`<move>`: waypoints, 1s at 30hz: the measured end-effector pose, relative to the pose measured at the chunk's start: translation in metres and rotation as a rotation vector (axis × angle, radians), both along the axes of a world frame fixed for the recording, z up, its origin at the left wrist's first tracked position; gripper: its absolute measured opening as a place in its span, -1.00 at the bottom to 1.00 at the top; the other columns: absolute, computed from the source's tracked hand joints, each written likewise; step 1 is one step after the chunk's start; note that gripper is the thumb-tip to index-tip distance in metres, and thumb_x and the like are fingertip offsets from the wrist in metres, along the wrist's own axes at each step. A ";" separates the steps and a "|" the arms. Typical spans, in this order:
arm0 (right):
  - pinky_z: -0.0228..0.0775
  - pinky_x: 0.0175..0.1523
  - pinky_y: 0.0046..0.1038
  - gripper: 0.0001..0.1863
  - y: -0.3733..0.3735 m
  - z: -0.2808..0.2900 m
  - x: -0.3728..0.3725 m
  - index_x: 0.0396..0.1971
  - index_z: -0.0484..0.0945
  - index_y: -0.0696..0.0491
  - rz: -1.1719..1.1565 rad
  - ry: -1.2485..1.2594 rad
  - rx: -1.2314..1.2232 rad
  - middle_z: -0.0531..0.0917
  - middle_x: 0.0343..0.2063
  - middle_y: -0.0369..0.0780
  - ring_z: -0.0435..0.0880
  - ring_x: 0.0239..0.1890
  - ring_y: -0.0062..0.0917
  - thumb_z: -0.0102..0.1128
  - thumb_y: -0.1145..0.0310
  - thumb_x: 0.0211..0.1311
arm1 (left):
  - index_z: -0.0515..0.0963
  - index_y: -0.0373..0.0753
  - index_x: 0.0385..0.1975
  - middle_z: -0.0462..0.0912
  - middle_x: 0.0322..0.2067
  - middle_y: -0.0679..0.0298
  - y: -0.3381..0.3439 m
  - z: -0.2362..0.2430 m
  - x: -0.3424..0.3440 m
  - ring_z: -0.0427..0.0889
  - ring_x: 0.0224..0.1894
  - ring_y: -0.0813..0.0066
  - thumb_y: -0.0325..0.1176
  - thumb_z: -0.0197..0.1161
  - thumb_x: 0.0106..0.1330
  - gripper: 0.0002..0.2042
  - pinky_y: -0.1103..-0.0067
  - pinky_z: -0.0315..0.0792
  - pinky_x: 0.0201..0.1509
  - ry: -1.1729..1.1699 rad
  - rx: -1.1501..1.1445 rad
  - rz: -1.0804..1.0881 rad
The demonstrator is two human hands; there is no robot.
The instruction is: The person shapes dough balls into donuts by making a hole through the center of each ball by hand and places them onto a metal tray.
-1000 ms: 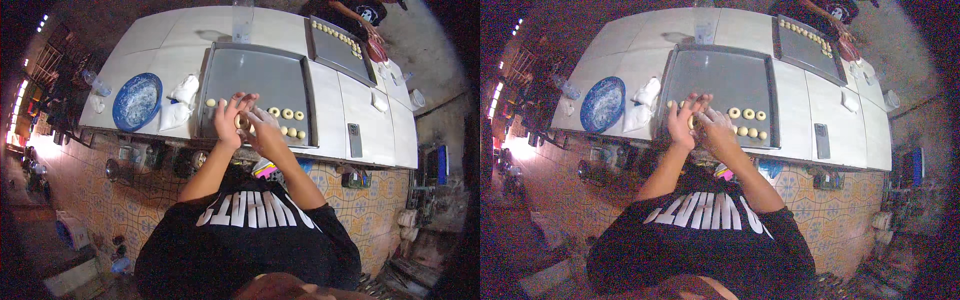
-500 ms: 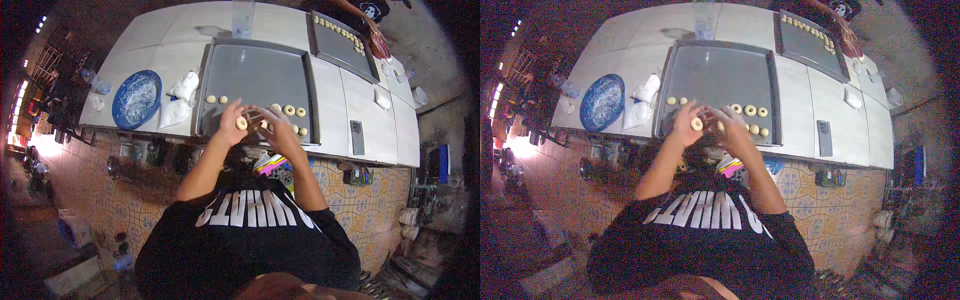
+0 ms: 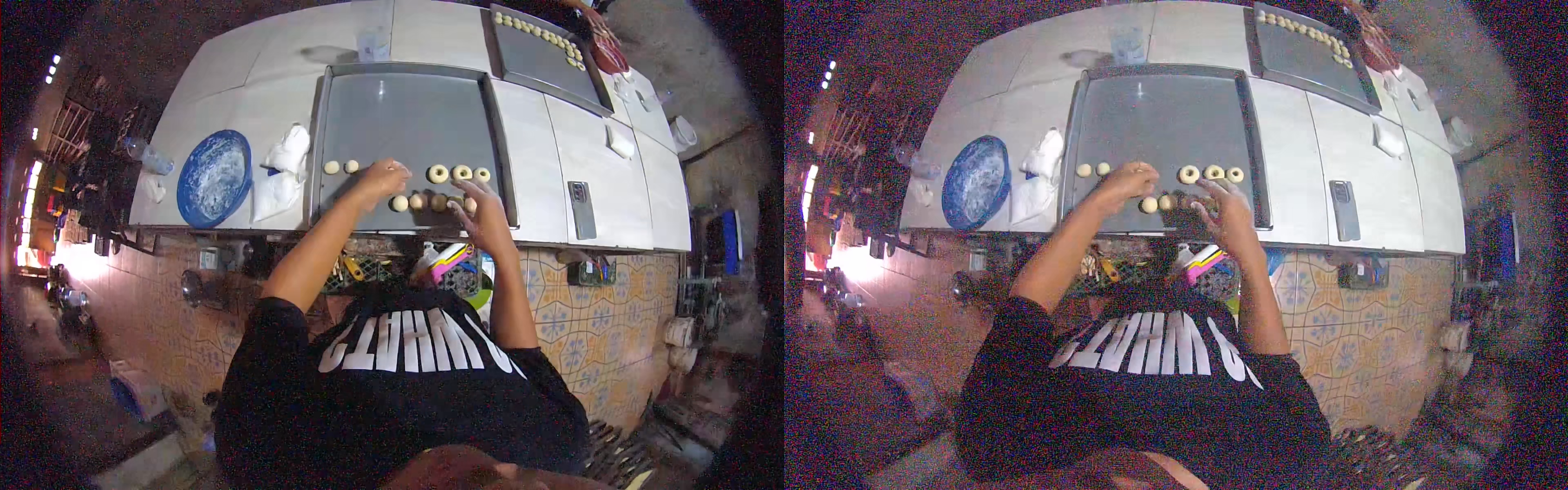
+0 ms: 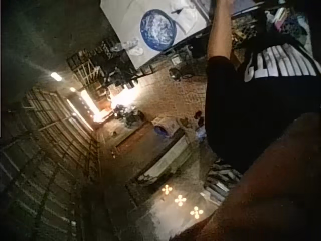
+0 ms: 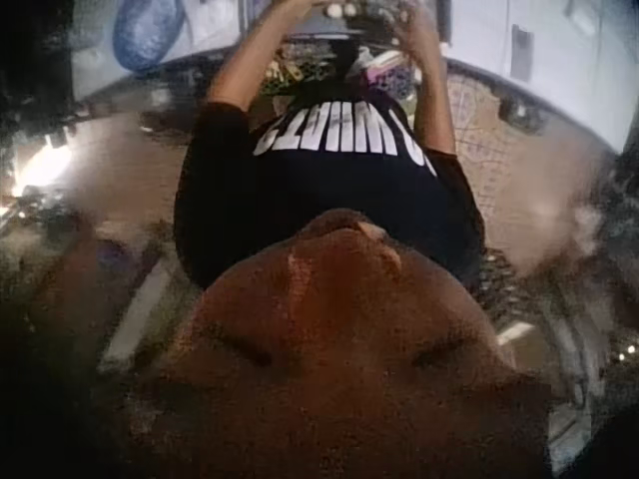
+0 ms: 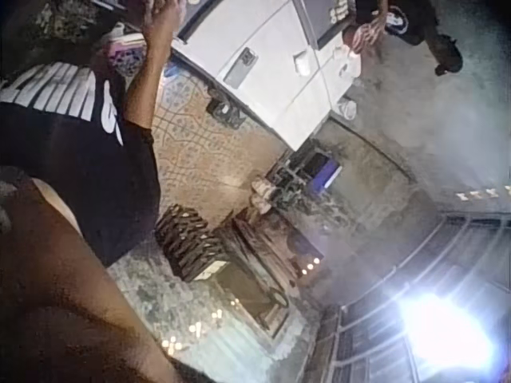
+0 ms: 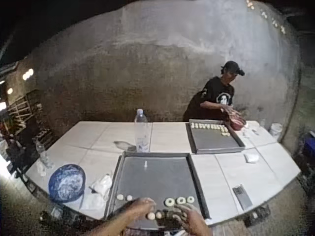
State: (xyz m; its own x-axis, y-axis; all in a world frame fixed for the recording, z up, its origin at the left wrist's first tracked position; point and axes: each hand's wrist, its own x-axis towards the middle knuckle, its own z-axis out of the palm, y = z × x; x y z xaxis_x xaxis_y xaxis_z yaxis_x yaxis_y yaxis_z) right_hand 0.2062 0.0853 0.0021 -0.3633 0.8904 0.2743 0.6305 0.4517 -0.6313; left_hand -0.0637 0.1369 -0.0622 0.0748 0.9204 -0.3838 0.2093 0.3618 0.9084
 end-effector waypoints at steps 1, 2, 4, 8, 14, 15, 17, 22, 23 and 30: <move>0.42 0.31 -0.07 -0.54 0.000 0.004 0.001 0.18 0.62 0.12 0.007 0.017 -0.025 0.62 0.13 0.12 0.59 0.20 0.08 0.38 0.33 0.30 | 0.65 -0.28 -0.11 0.72 -0.20 0.24 0.007 -0.002 -0.001 0.71 -0.10 0.37 -0.27 0.39 0.32 -0.74 0.42 0.58 0.02 0.097 -0.010 -0.068; 0.42 0.31 -0.07 -0.55 0.001 0.005 0.003 0.17 0.62 0.13 0.014 0.034 -0.050 0.63 0.12 0.13 0.59 0.19 0.08 0.37 0.33 0.30 | 0.65 -0.28 -0.11 0.72 -0.20 0.24 0.011 -0.006 0.000 0.71 -0.10 0.37 -0.27 0.39 0.32 -0.74 0.42 0.58 0.02 0.099 -0.010 -0.072; 0.42 0.32 -0.08 -0.55 -0.001 -0.001 0.007 0.17 0.62 0.12 -0.011 0.036 -0.024 0.63 0.12 0.13 0.60 0.19 0.08 0.37 0.33 0.31 | 0.65 -0.25 -0.10 0.76 -0.17 0.19 0.017 -0.011 0.006 0.73 -0.09 0.30 -0.25 0.41 0.27 -0.71 0.35 0.58 0.00 0.427 0.307 -0.202; 0.41 0.33 -0.08 -0.56 -0.002 -0.004 0.013 0.17 0.63 0.07 -0.022 0.088 -0.118 0.63 0.13 0.11 0.59 0.20 0.08 0.38 0.31 0.31 | 0.64 -0.22 -0.07 0.74 -0.14 0.05 0.025 -0.005 0.018 0.73 -0.05 0.02 -0.29 0.41 0.20 -0.68 0.22 0.58 0.06 0.566 0.369 -0.284; 0.54 0.13 -0.20 -0.58 0.001 -0.012 0.029 0.15 0.64 0.10 -0.057 0.005 -0.081 0.68 0.03 0.01 0.70 -0.03 -0.11 0.39 0.36 0.31 | 0.52 -0.14 0.16 0.59 0.08 0.10 0.013 0.003 0.010 0.53 0.24 -0.05 -0.21 0.51 0.16 -0.45 0.13 0.38 0.35 0.756 0.599 -0.299; 0.54 0.08 -0.21 -0.58 -0.001 -0.013 0.030 0.14 0.65 0.10 -0.089 0.042 -0.051 0.68 -0.03 -0.02 0.69 -0.08 -0.13 0.40 0.36 0.30 | 0.52 -0.15 0.17 0.59 0.09 0.09 0.016 0.001 0.006 0.53 0.24 -0.05 -0.21 0.53 0.14 -0.43 0.12 0.38 0.36 0.744 0.587 -0.295; 0.54 0.07 -0.21 -0.59 0.003 -0.015 0.031 0.13 0.65 0.10 -0.096 0.044 -0.077 0.68 -0.04 -0.02 0.68 -0.10 -0.14 0.40 0.36 0.30 | 0.52 -0.21 0.20 0.60 0.14 0.06 0.018 -0.004 0.000 0.54 0.24 -0.02 -0.23 0.58 0.12 -0.38 0.15 0.40 0.36 0.734 0.550 -0.277; 0.53 0.02 -0.22 -0.62 0.005 -0.010 0.027 0.10 0.65 0.13 -0.079 0.063 -0.086 0.67 -0.09 -0.02 0.66 -0.16 -0.16 0.38 0.36 0.31 | 0.57 -0.23 0.19 0.61 0.14 0.04 0.015 0.002 -0.001 0.57 0.22 -0.02 -0.24 0.54 0.18 -0.44 0.23 0.43 0.33 0.689 0.490 -0.282; 0.53 0.08 -0.21 -0.62 0.005 -0.004 0.023 0.10 0.65 0.12 -0.042 0.025 -0.079 0.68 -0.05 0.00 0.69 -0.08 -0.13 0.38 0.37 0.31 | 0.56 -0.22 0.20 0.60 0.17 0.04 0.014 -0.003 -0.003 0.56 0.25 -0.02 -0.23 0.53 0.20 -0.44 0.23 0.42 0.35 0.693 0.522 -0.293; 0.43 0.25 -0.02 -0.59 0.006 -0.012 0.015 0.11 0.65 0.10 -0.005 0.044 -0.101 0.68 0.04 0.08 0.62 0.12 0.07 0.32 0.18 0.39 | 0.59 -0.23 0.17 0.61 0.09 0.05 0.010 -0.011 0.002 0.58 0.20 -0.03 -0.23 0.55 0.19 -0.46 0.19 0.43 0.32 0.708 0.621 -0.245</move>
State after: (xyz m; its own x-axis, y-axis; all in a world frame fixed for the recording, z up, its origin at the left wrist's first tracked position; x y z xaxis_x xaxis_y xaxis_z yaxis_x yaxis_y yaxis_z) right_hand 0.2217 0.0915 -0.0101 -0.3483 0.9162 0.1983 0.6030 0.3809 -0.7009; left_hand -0.0614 0.1472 -0.0734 0.2299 0.9638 0.1350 0.7863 -0.2657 0.5577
